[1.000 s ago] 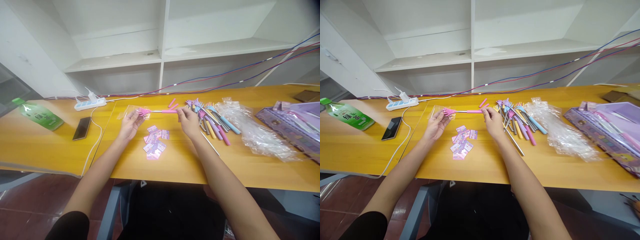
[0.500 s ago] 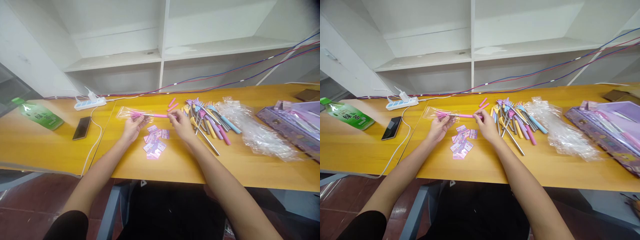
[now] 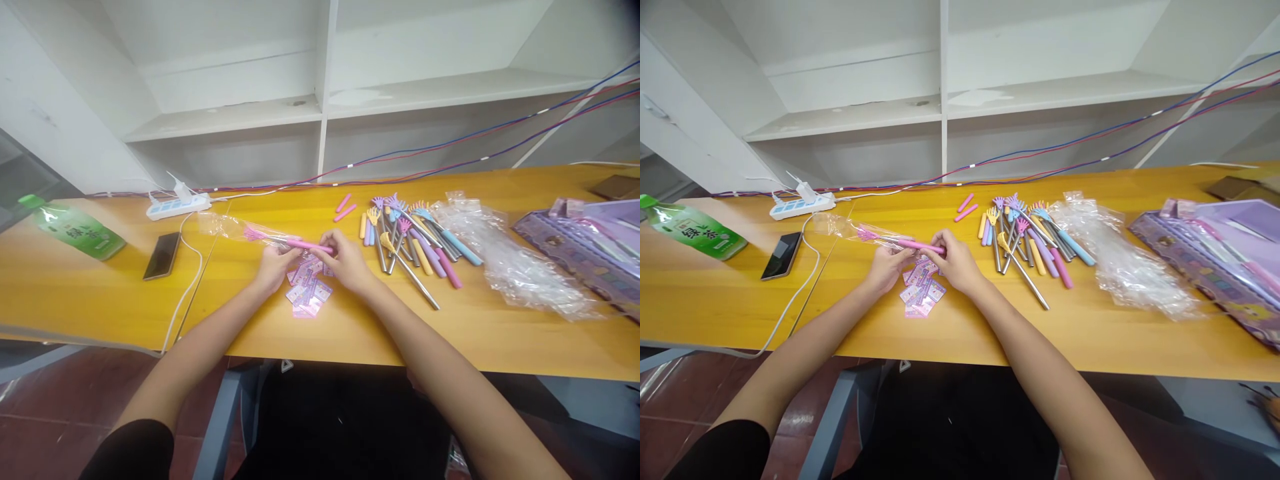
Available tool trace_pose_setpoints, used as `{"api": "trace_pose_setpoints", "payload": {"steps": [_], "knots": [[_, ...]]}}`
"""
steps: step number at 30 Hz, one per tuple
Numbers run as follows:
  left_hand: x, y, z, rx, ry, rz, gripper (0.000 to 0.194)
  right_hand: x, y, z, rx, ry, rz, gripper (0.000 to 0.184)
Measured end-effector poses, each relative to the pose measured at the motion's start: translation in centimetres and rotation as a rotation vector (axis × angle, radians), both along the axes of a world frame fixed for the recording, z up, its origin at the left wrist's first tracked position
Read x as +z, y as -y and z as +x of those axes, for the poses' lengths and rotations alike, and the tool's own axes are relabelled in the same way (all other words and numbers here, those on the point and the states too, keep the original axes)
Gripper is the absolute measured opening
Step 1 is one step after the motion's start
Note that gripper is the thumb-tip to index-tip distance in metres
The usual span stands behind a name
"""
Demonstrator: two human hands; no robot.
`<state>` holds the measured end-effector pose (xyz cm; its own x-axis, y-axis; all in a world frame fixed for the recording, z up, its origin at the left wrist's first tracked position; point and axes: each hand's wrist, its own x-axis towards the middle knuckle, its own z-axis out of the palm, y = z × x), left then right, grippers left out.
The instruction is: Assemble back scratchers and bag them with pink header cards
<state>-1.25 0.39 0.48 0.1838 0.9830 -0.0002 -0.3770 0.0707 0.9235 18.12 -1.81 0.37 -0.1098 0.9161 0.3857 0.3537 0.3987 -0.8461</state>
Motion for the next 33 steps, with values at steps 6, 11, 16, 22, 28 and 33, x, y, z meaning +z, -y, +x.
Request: {"api": "trace_pose_setpoints", "payload": {"steps": [6, 11, 16, 22, 28, 33], "knots": [[0.5, -0.9, -0.7, 0.12, 0.023, 0.042, 0.05, 0.3, -0.1, 0.4, -0.052, 0.038, 0.068, 0.018], [0.1, -1.2, -0.9, 0.153, -0.07, 0.107, 0.051, 0.6, 0.0, 0.7, -0.009, 0.079, 0.097, 0.016], [-0.5, -0.6, -0.4, 0.102, -0.2, 0.163, 0.051, 0.6, 0.1, 0.5, 0.074, 0.094, 0.298, 0.012], [-0.7, 0.6, 0.6, -0.025, -0.197, 0.107, 0.051, 0.4, 0.3, 0.1, 0.147, 0.134, 0.38, 0.008], [-0.1, -0.3, -0.2, 0.084, -0.189, 0.123, 0.052, 0.5, 0.3, 0.7, 0.137, 0.278, 0.349, 0.029], [-0.2, -0.6, -0.5, 0.087, -0.147, 0.098, 0.056, 0.3, 0.0, 0.9, 0.128, 0.297, 0.354, 0.027]]}}
